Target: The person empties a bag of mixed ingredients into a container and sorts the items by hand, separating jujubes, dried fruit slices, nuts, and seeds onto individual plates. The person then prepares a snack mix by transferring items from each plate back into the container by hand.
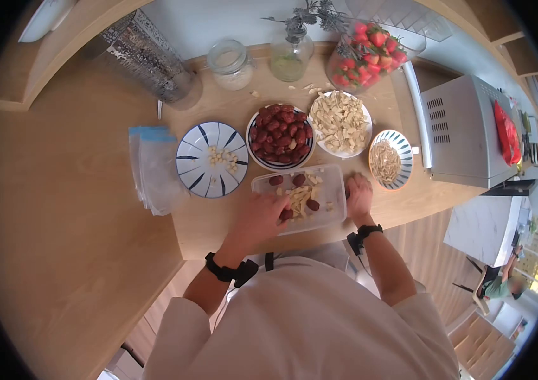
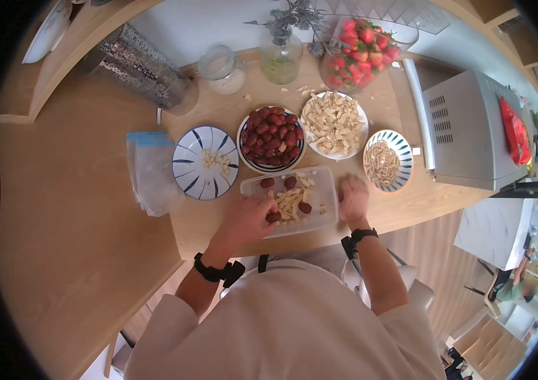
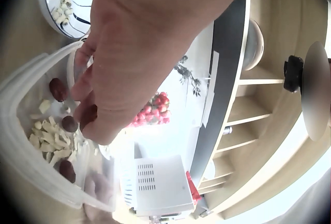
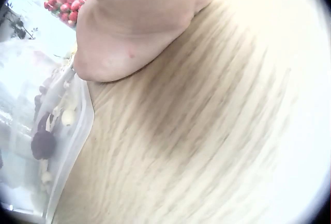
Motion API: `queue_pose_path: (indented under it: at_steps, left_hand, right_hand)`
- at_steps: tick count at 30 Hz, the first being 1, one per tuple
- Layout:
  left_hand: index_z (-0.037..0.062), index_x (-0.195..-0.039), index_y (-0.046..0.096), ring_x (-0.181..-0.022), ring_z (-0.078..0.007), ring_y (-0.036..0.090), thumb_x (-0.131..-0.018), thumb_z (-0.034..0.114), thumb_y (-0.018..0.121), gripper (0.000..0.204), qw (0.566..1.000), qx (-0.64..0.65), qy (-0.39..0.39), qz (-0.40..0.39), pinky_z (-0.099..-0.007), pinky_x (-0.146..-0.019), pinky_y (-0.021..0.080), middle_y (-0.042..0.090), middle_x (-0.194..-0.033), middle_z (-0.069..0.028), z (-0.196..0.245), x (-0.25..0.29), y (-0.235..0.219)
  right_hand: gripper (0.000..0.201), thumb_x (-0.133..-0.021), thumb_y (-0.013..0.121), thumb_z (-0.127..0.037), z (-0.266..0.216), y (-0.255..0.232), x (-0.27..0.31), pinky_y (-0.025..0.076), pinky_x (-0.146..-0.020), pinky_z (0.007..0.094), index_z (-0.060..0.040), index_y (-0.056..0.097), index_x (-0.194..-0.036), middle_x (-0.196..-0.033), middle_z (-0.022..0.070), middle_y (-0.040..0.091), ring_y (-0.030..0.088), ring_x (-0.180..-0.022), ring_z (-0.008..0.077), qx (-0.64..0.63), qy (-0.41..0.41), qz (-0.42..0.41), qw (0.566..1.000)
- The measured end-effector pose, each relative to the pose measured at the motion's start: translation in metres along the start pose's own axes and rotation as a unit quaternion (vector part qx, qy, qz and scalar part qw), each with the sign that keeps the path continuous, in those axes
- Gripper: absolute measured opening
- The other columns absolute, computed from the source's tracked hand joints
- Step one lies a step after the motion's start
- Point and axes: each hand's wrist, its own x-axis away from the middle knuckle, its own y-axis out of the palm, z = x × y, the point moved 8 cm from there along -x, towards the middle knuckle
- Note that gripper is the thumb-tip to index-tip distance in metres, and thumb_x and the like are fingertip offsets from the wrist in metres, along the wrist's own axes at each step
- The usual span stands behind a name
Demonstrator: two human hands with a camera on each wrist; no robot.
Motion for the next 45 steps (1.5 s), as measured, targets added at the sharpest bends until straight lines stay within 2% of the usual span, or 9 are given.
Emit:
queue_pose_path:
  at_steps: [3, 5, 9, 13, 16, 18, 21, 30, 45]
  left_hand:
    - [0.0124, -0.095, 0.058, -0.095, -0.0222, 0.061, -0.078, 0.023, 0.072, 0.025, 0.994, -0.1, 0.031, -0.024, -0.0424, -0.094, 0.037, 0.067, -0.091, -0.003, 0.007, -0.001, 0.011]
    - [0.0123, -0.096, 0.058, -0.096, -0.022, 0.061, -0.078, 0.025, 0.072, 0.025, 0.989, -0.139, 0.057, -0.014, -0.0425, -0.095, 0.036, 0.067, -0.091, -0.0029, 0.011, -0.002, 0.017]
    - [0.0106, -0.105, 0.062, -0.097, -0.0209, 0.061, -0.082, 0.028, 0.069, 0.03, 0.972, -0.219, 0.084, -0.027, -0.0412, -0.093, 0.038, 0.069, -0.092, -0.0035, 0.01, -0.007, 0.03]
    - [0.0124, -0.099, 0.063, -0.091, -0.0225, 0.063, -0.082, 0.028, 0.068, 0.023, 0.98, -0.16, 0.119, -0.004, -0.0422, -0.091, 0.04, 0.069, -0.09, -0.0045, 0.007, -0.019, 0.026]
    - [0.0128, -0.095, 0.062, -0.083, -0.0266, 0.065, -0.082, 0.025, 0.068, 0.019, 0.993, -0.085, 0.063, -0.047, -0.0433, -0.081, 0.046, 0.067, -0.087, -0.006, -0.003, -0.038, 0.006]
    - [0.0118, -0.092, 0.06, -0.078, -0.0305, 0.065, -0.081, 0.02, 0.068, 0.016, 1.0, -0.002, -0.001, 0.016, -0.0437, -0.069, 0.05, 0.066, -0.085, -0.0074, -0.011, -0.049, -0.025]
    - [0.0103, -0.094, 0.062, -0.079, -0.0295, 0.066, -0.081, 0.017, 0.069, 0.017, 0.992, -0.033, 0.014, 0.117, -0.039, -0.067, 0.052, 0.066, -0.085, -0.0055, -0.01, -0.068, -0.06]
    - [0.012, -0.102, 0.058, -0.088, -0.0304, 0.065, -0.079, 0.014, 0.071, 0.026, 0.984, -0.121, -0.05, 0.121, -0.0426, -0.072, 0.052, 0.061, -0.1, -0.0058, -0.028, -0.108, -0.062]
    - [0.0125, -0.106, 0.062, -0.085, -0.0278, 0.065, -0.078, 0.014, 0.074, 0.031, 0.977, -0.136, -0.021, 0.163, -0.0399, -0.071, 0.052, 0.061, -0.094, -0.0061, -0.028, -0.103, -0.056]
  right_hand:
    - [0.021, -0.075, 0.066, -0.023, 0.004, -0.003, -0.001, 0.044, -0.082, 0.0496, -0.0063, 0.054, -0.079, -0.089, 0.0164, 0.055, 0.055, -0.089, 0.0399, 0.004, -0.016, 0.041, 0.999]
    - [0.021, -0.075, 0.066, -0.023, 0.007, 0.004, -0.001, 0.045, -0.083, 0.0498, -0.0058, 0.056, -0.082, -0.092, 0.0172, 0.057, 0.055, -0.093, 0.0401, 0.004, 0.01, -0.019, 1.0]
    - [0.022, -0.075, 0.066, -0.023, 0.006, 0.005, 0.0, 0.045, -0.086, 0.0492, -0.0053, 0.057, -0.085, -0.095, 0.0176, 0.057, 0.056, -0.097, 0.04, 0.013, 0.019, -0.013, 1.0]
    - [0.022, -0.076, 0.066, -0.024, 0.008, 0.003, 0.001, 0.044, -0.088, 0.0488, -0.0051, 0.057, -0.085, -0.096, 0.0172, 0.057, 0.055, -0.1, 0.04, 0.014, 0.014, -0.01, 1.0]
    - [0.022, -0.077, 0.065, -0.024, 0.006, 0.003, 0.0, 0.045, -0.088, 0.0488, -0.005, 0.057, -0.084, -0.097, 0.0169, 0.057, 0.055, -0.101, 0.04, 0.008, 0.018, -0.019, 1.0]
    - [0.022, -0.077, 0.065, -0.024, 0.007, 0.003, 0.0, 0.045, -0.088, 0.0488, -0.0049, 0.057, -0.085, -0.098, 0.017, 0.057, 0.055, -0.101, 0.04, 0.008, 0.021, -0.023, 0.999]
    - [0.023, -0.077, 0.065, -0.025, 0.006, 0.004, 0.0, 0.045, -0.088, 0.0483, -0.0046, 0.058, -0.086, -0.099, 0.017, 0.057, 0.055, -0.102, 0.0394, 0.01, 0.021, -0.035, 0.999]
    - [0.025, -0.077, 0.066, -0.026, 0.003, -0.001, -0.001, 0.045, -0.088, 0.0473, -0.0041, 0.058, -0.089, -0.102, 0.0163, 0.058, 0.055, -0.101, 0.0376, 0.02, 0.002, 0.005, 1.0]
    - [0.023, -0.077, 0.064, -0.026, -0.001, -0.005, -0.003, 0.044, -0.086, 0.046, -0.0049, 0.058, -0.084, -0.096, 0.0148, 0.057, 0.055, -0.097, 0.0355, 0.018, -0.005, 0.013, 1.0]
